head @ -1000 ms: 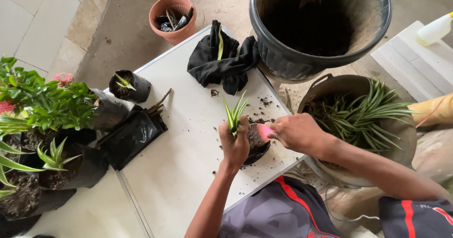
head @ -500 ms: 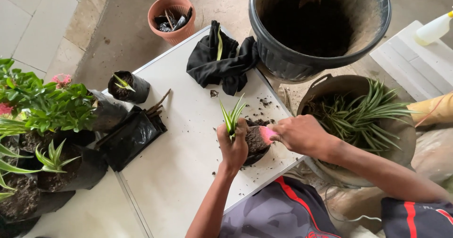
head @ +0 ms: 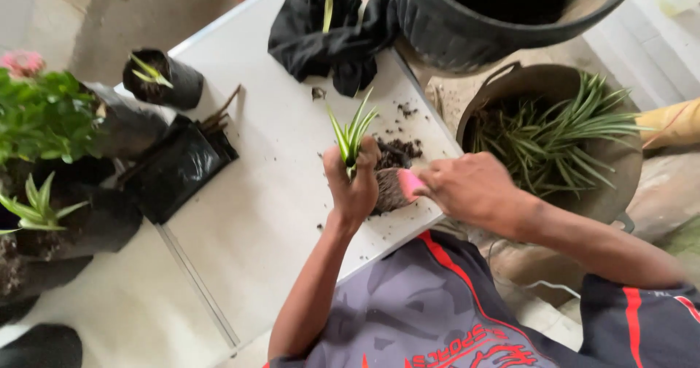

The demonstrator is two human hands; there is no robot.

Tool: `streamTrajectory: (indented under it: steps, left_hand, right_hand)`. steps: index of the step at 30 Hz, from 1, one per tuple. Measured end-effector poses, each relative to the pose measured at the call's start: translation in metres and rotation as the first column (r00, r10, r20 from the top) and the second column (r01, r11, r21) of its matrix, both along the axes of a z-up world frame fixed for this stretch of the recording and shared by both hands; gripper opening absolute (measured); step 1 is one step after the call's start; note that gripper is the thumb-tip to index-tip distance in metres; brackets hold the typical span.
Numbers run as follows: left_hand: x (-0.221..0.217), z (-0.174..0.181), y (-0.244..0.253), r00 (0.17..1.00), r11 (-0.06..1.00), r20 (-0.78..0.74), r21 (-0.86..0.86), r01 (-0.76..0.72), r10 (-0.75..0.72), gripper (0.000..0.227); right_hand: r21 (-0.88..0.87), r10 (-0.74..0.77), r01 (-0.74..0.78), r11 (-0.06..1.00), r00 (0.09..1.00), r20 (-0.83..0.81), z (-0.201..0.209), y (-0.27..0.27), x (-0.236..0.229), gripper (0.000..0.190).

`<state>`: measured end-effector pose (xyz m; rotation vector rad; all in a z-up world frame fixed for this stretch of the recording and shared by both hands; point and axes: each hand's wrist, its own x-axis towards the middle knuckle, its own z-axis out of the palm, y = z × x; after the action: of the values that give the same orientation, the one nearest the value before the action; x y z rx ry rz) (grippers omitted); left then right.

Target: Planting a spider plant into a small plastic pot using soil and a small scoop.

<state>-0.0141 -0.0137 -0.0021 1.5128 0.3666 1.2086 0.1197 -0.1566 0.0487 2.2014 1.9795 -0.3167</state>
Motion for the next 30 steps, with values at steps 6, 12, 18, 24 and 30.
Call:
streamTrajectory:
  steps: [6, 12, 18, 24, 30]
  left_hand:
    - [-0.002, 0.004, 0.003, 1.000, 0.999, 0.007, -0.031, 0.013, -0.013, 0.036]
    - [-0.010, 0.016, 0.000, 1.000, 0.999, -0.005, -0.034, -0.005, 0.005, 0.033]
    - [-0.009, 0.013, 0.000, 1.000, 0.998, 0.010, -0.055, 0.025, -0.024, 0.039]
    - [-0.009, 0.030, 0.001, 1.000, 0.999, 0.003, -0.021, 0.026, -0.026, 0.041]
    - [-0.010, 0.026, -0.002, 0.999, 0.999, -0.011, -0.030, 0.036, -0.037, 0.044]
  right_hand:
    - [-0.296, -0.059, 0.058, 0.953, 0.998, 0.007, 0.027, 0.015, -0.012, 0.046]
    - [-0.316, -0.108, 0.121, 0.941, 0.992, 0.059, 0.031, 0.022, 0.004, 0.048]
    - [-0.327, -0.100, 0.124, 0.937, 0.991, 0.089, 0.022, 0.042, 0.028, 0.050]
    - [-0.298, -0.028, 0.055, 0.953, 0.995, 0.096, 0.036, 0.066, 0.036, 0.043]
    - [-0.350, -0.012, 0.014, 0.937, 1.000, 0.007, 0.043, 0.093, 0.038, 0.040]
